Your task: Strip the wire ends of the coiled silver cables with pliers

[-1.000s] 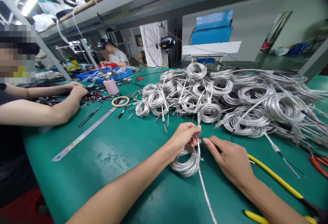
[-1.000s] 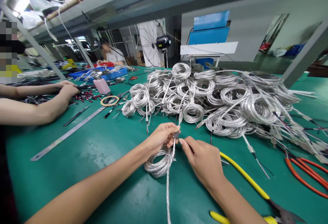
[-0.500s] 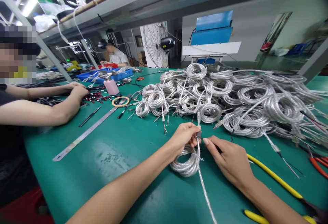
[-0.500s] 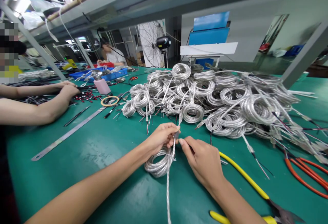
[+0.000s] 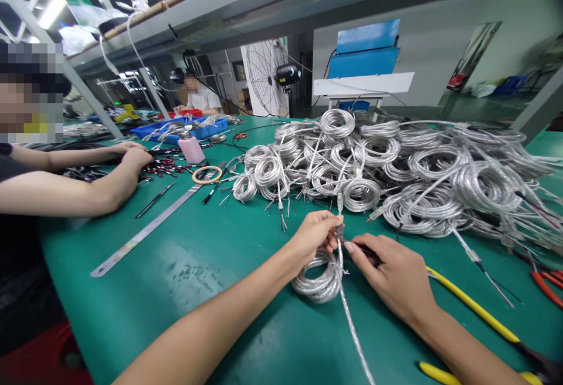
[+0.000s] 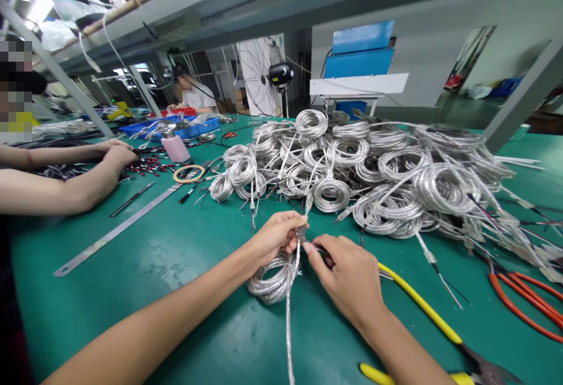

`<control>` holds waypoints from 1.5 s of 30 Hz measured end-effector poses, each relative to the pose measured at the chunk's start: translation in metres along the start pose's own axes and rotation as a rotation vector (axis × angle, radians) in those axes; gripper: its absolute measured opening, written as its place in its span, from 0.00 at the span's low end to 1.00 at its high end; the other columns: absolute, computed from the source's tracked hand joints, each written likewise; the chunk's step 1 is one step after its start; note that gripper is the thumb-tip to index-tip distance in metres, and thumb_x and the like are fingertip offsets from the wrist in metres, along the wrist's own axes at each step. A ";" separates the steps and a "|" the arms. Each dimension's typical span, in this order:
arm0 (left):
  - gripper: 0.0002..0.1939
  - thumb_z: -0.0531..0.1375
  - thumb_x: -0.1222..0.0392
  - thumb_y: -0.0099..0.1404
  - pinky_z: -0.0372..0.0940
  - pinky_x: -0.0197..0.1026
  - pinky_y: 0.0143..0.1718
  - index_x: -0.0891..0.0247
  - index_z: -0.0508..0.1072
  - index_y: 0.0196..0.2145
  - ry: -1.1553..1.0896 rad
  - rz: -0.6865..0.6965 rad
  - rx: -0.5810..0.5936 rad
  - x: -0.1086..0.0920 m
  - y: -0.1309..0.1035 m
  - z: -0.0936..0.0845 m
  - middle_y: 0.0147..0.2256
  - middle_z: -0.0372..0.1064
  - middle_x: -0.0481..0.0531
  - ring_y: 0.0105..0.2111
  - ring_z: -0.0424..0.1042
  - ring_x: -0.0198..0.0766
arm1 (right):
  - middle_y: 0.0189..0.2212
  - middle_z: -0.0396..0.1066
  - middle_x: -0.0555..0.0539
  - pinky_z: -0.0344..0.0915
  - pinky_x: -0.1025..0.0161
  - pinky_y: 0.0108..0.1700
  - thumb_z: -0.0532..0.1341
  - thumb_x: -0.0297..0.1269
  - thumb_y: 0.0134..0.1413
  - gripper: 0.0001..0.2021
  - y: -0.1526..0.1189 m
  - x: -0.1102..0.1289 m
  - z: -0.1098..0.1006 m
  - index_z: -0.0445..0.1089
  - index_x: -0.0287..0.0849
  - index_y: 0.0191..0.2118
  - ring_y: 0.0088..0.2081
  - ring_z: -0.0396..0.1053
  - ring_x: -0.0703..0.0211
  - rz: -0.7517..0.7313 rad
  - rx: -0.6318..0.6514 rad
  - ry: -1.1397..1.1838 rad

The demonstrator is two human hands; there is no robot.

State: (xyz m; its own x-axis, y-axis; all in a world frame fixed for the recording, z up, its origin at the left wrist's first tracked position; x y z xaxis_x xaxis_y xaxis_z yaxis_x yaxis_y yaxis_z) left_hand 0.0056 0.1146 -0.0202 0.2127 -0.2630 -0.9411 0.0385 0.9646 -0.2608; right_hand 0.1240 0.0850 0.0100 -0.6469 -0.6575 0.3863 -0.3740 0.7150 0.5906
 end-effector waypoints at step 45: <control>0.10 0.53 0.64 0.59 0.49 0.26 0.09 0.66 0.63 0.20 0.026 -0.026 0.026 0.003 0.001 0.000 0.09 0.57 0.43 0.08 0.54 0.25 | 0.20 0.67 0.50 0.50 0.67 0.25 0.51 0.43 0.59 0.17 0.002 0.014 -0.013 0.72 0.40 0.29 0.22 0.61 0.64 -0.193 -0.160 -0.157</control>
State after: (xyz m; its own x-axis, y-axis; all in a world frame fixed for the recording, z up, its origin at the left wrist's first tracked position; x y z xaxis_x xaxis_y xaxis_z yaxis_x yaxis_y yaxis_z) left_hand 0.0064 0.1147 -0.0231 0.1856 -0.2884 -0.9393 0.0689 0.9574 -0.2804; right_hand 0.1226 0.0743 0.0260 -0.6739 -0.7237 0.1490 -0.3988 0.5260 0.7512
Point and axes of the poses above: each hand's wrist, its own y-axis towards the middle knuckle, its own z-axis out of the palm, x = y × z, the point moved 7 cm from there along y, towards the middle knuckle
